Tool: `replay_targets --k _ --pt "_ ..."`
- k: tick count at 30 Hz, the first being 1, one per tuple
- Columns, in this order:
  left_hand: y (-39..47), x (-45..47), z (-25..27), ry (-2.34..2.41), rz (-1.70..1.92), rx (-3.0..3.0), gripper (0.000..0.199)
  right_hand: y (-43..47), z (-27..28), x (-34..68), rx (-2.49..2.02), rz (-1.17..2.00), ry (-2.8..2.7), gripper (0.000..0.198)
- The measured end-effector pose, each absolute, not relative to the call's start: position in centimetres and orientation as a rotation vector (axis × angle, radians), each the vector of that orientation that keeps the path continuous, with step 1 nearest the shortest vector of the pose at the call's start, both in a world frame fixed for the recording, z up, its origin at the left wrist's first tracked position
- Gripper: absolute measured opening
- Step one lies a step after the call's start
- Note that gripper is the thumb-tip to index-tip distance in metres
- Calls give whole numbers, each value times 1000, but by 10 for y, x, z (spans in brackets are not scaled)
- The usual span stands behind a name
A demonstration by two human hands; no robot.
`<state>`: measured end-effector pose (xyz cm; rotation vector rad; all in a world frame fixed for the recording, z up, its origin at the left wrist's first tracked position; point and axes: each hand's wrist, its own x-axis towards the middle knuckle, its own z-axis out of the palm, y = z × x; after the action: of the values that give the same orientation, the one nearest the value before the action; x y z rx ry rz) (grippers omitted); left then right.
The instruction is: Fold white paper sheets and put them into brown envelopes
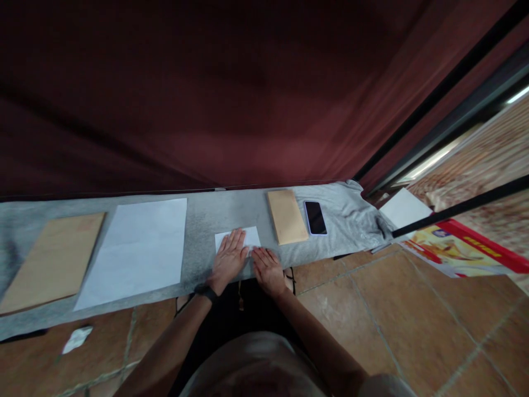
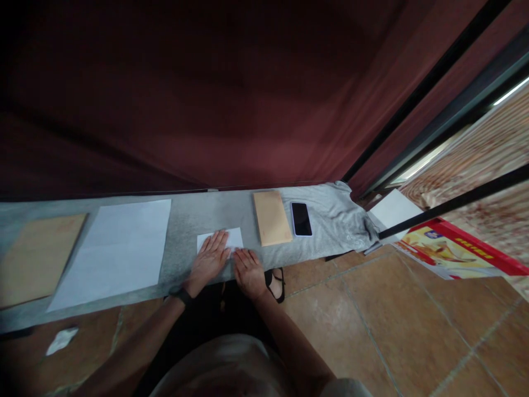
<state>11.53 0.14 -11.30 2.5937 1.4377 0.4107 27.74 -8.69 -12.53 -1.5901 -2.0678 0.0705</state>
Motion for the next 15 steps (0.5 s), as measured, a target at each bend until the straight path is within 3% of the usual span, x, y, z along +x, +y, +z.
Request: replay_targets --k 15 --pt "-31 73 -120 1834 751 2147 63 -87 -121 259 -1813 18 -1969 50"
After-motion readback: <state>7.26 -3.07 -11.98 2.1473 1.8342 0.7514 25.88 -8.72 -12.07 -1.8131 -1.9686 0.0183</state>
